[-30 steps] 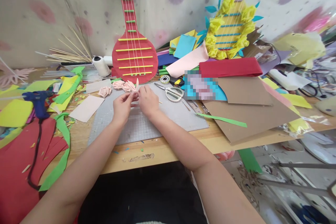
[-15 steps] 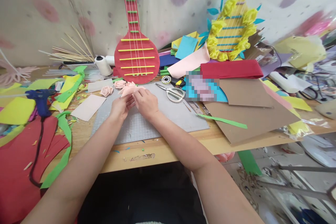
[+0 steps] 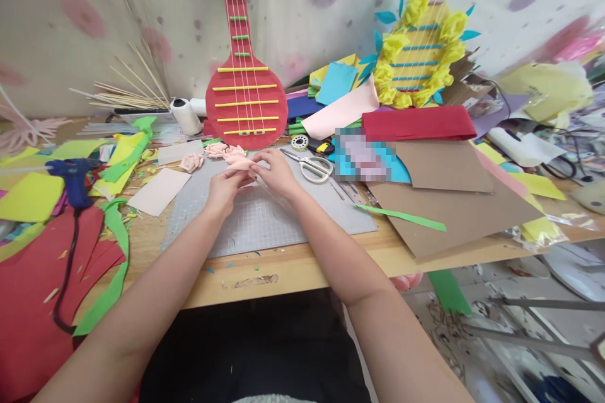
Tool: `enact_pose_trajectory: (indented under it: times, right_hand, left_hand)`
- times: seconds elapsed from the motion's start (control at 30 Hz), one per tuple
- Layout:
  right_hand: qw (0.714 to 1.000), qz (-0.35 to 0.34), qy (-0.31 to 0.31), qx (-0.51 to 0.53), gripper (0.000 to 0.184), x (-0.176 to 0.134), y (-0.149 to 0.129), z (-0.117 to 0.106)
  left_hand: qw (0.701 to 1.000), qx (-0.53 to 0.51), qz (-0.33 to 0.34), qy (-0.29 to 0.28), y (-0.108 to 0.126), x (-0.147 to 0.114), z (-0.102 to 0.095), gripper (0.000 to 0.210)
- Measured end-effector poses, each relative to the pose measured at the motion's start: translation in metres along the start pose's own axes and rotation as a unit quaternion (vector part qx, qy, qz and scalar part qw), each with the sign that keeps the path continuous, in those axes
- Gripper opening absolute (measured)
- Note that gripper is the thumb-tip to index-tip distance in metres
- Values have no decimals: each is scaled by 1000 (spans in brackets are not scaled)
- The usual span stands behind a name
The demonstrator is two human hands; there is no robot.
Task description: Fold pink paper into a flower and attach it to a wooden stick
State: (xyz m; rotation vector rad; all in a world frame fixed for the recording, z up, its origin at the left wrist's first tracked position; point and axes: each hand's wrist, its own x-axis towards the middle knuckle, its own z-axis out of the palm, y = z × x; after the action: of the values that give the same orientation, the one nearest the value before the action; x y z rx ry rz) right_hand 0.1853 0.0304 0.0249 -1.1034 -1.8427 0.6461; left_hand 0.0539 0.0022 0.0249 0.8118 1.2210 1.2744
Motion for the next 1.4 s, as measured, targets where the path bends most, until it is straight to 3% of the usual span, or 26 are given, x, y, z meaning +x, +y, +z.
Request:
enact_pose_trajectory:
  times: [0.13,0.3,0.63,0.87,1.0,1.13,1.4]
  right_hand:
    - [985,84,-29,149,18,1,-1,-3]
    - [962,149,-38,225,14,-1,-4,-3]
    - [957,171,-19,235,23,-3,-2,3]
    - [934,254,-81,236,46,-11,-16,-1]
    - [917,294,-118,243,39,-14,-19,4]
    - [908,325,-101,247,37,-14,-19,10]
    - [894,342,-94,273,30,-12,-28,6]
  left_hand:
    - [1000,2,-21,2,-1,3,0,11]
    - [999,4,-32,17,0,5,0,7]
    - [998,10,11,56,0,2,3,10]
    - [994,-12,23,107,1,5,1,10]
    - [991,-38,13,131,2,6,-3,9]
    - [989,-57,-4,137,3,6,-5,9]
    - [991,-82,-45,98,3,9,-9,8]
